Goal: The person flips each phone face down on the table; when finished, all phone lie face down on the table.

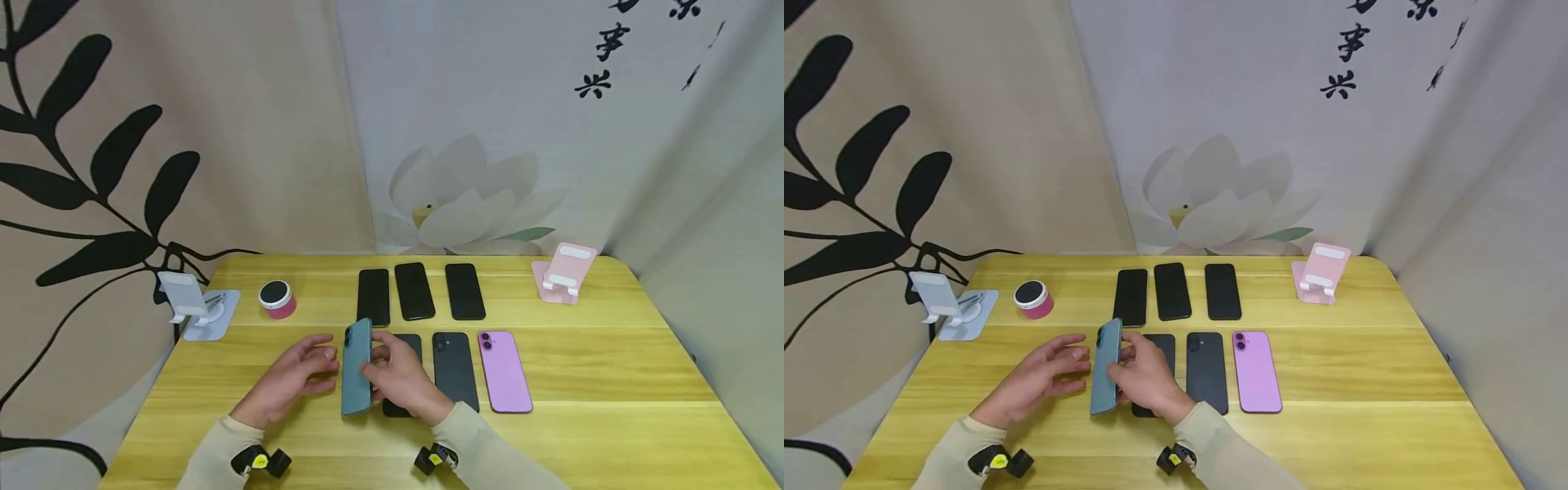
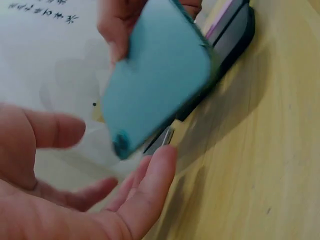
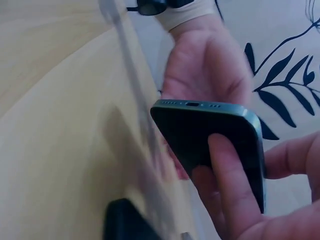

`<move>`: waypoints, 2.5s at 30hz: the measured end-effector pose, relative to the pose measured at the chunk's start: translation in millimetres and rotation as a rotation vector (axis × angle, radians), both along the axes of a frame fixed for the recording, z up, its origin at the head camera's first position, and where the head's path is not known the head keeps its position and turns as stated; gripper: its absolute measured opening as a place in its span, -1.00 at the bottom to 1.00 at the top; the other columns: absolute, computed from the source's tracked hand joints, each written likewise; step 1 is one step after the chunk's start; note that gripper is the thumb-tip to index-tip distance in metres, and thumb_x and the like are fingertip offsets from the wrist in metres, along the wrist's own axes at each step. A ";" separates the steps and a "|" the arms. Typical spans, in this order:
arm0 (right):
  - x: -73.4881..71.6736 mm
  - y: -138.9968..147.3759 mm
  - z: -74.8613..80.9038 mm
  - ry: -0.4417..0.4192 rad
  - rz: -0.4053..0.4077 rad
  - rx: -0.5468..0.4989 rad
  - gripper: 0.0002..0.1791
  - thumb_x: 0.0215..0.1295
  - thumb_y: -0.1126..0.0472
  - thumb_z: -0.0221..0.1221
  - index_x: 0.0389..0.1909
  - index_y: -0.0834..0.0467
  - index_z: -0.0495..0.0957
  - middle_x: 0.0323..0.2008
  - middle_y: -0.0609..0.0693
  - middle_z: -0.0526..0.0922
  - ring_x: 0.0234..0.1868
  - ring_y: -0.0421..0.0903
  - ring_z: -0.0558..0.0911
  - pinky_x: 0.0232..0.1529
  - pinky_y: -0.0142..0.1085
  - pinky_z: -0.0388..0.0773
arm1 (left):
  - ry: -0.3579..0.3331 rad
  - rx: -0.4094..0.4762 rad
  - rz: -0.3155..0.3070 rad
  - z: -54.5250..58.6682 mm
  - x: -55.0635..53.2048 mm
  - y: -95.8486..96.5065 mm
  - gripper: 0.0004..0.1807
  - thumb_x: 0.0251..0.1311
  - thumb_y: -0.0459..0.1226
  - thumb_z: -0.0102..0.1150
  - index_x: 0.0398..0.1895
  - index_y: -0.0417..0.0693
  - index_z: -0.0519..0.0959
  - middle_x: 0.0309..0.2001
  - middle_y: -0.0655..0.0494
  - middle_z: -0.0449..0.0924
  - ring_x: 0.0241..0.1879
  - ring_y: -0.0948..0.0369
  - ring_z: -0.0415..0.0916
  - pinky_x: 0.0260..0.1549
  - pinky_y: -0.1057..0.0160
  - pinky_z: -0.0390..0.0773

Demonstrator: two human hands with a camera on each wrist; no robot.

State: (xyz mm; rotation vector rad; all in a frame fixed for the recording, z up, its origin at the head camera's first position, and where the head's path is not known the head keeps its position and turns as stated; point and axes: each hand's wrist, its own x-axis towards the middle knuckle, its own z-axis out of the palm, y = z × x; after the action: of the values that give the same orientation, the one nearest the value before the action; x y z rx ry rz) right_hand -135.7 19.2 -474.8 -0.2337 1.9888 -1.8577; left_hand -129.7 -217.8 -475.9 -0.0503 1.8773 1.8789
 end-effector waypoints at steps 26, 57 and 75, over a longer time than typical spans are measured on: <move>3.9 1.2 8.5 -0.011 0.021 -0.064 -0.37 0.44 0.28 0.24 0.48 0.22 0.32 -0.03 0.15 0.65 -0.30 -0.07 0.78 -0.42 -0.12 0.78 | -0.014 0.076 0.059 -6.0 3.2 2.7 -0.33 0.58 -0.26 0.12 0.66 0.01 0.15 0.17 -0.03 0.56 0.02 0.12 0.65 -0.05 0.11 0.75; 8.5 8.8 -7.5 0.023 0.135 0.191 -0.20 0.53 0.07 0.24 0.63 0.28 0.18 0.34 0.29 0.61 -0.31 0.06 0.83 -0.23 -0.22 0.76 | 0.061 -0.314 0.144 -4.1 17.7 18.1 -0.38 0.51 -0.27 0.19 0.54 -0.32 0.33 0.29 -0.30 0.53 0.14 0.00 0.64 -0.03 -0.01 0.77; 0.7 20.8 -6.1 0.067 0.221 0.154 -0.15 0.55 0.06 0.20 0.64 0.37 0.08 0.39 0.32 0.54 -0.03 0.03 0.81 0.01 -0.25 0.73 | 0.076 -0.267 0.142 -2.8 15.7 13.7 -0.38 0.56 -0.26 0.11 0.55 -0.36 0.27 0.30 -0.35 0.53 0.25 -0.11 0.60 0.04 -0.04 0.76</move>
State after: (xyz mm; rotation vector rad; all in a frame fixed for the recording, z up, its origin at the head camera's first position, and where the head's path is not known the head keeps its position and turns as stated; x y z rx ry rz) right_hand -135.1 40.0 -480.9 -0.4556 2.0473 -1.5717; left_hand -114.0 -204.0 -478.6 -0.2080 2.2193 1.7271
